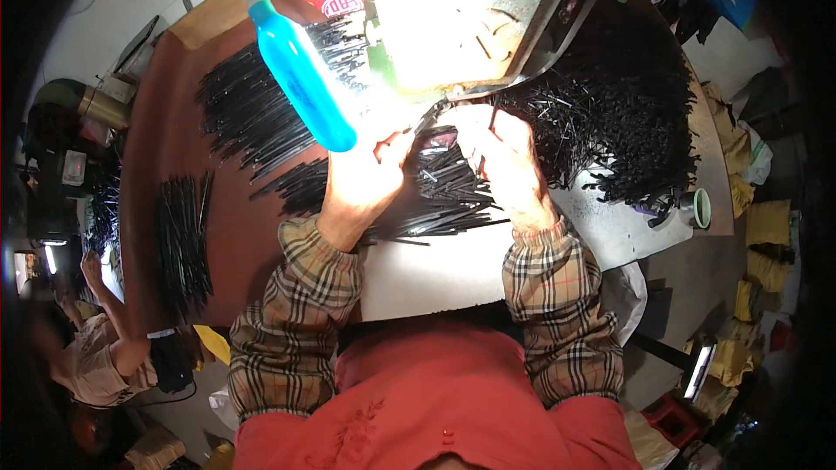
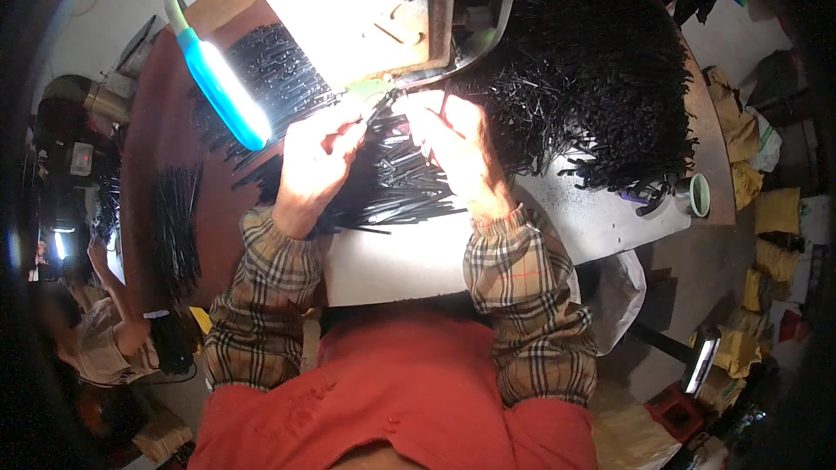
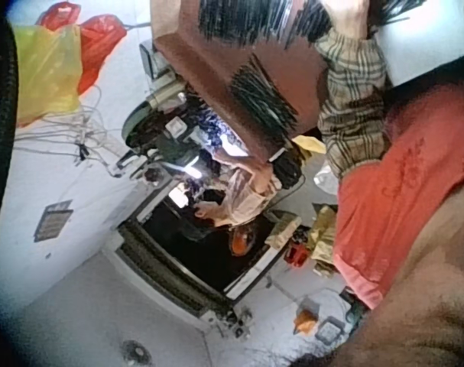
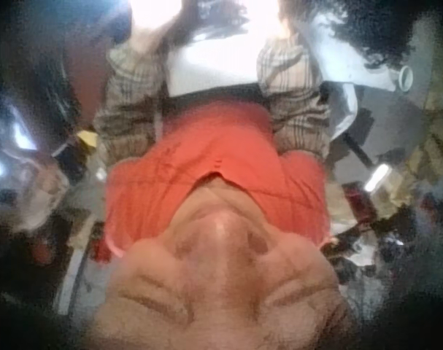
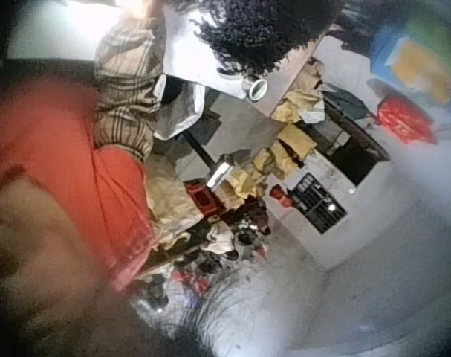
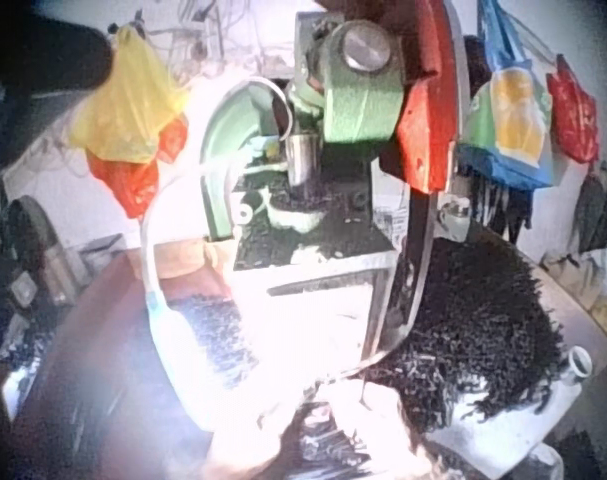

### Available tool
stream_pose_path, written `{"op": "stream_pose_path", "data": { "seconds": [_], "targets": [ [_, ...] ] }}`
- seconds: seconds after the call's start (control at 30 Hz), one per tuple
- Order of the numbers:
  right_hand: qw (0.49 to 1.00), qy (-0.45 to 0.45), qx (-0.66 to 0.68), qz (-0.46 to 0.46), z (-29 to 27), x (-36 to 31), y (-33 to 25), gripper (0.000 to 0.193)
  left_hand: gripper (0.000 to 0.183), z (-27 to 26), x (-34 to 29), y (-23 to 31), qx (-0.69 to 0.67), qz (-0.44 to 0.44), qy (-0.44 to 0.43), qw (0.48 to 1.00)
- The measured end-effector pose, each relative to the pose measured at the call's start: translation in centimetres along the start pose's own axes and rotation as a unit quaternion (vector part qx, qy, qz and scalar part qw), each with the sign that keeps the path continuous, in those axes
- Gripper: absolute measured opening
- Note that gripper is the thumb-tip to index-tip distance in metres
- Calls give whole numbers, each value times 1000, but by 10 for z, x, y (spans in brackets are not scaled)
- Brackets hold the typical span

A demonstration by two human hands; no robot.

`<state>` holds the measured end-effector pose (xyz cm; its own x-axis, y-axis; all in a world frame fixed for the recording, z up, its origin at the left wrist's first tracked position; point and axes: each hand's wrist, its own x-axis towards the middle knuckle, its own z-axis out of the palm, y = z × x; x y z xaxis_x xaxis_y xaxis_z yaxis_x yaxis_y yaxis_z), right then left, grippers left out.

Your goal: The person sorts and aligns black rods using a machine fixture on a work table, repeatedly feeding the rods into the fixture by hand.

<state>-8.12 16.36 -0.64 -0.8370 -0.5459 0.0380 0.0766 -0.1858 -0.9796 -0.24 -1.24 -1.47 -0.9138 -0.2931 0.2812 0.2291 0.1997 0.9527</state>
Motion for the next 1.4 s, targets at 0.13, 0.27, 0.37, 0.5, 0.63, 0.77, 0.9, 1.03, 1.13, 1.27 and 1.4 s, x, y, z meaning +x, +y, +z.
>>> {"op": "stream_pose_path", "data": {
  "seconds": [0.13, 0.27, 0.37, 0.5, 0.63, 0.77, 0.9, 1.03, 1.13, 1.27, 1.4],
  "targets": [
    [1000, -4, -22, -3, 1, 0, 2, 22, 19, 0, -1, -2, 79, -16, 17, 997],
    [1000, -11, -12, -9, 2, -3, -1, 22, 15, -1, 0, -1, 45, -43, -8, 998],
    [1000, -9, -20, -7, 1, -2, -1, 22, 15, 2, 0, -1, 33, -48, 3, 998],
    [1000, -12, -16, -7, 1, -3, -2, 23, 15, 2, -1, -11, 21, -37, 5, 999],
    [1000, -7, -21, 8, 0, -1, 0, 23, 18, -1, 1, -5, 181, -3, -12, 983],
    [998, 0, -57, -23, 1, 1, 0, 21, 19, 1, 1, -12, 176, 54, 5, 983],
    [994, -2, -98, -49, 3, 2, -2, 19, 23, 4, 1, -17, 160, 114, 26, 980],
    [995, 27, -96, -23, 5, 3, 3, 18, 23, 6, 3, -8, 206, 115, 22, 972],
    [995, 25, -98, -22, 6, 3, 3, 18, 22, 9, 3, -4, 191, 124, 32, 973],
    [995, 22, -85, -37, 3, 3, 3, 18, 23, 10, 3, 0, 190, 94, 29, 977],
    [997, 18, -73, -33, 1, 4, 5, 19, 23, 10, 3, 1, 177, 81, 26, 981]
  ]
}}
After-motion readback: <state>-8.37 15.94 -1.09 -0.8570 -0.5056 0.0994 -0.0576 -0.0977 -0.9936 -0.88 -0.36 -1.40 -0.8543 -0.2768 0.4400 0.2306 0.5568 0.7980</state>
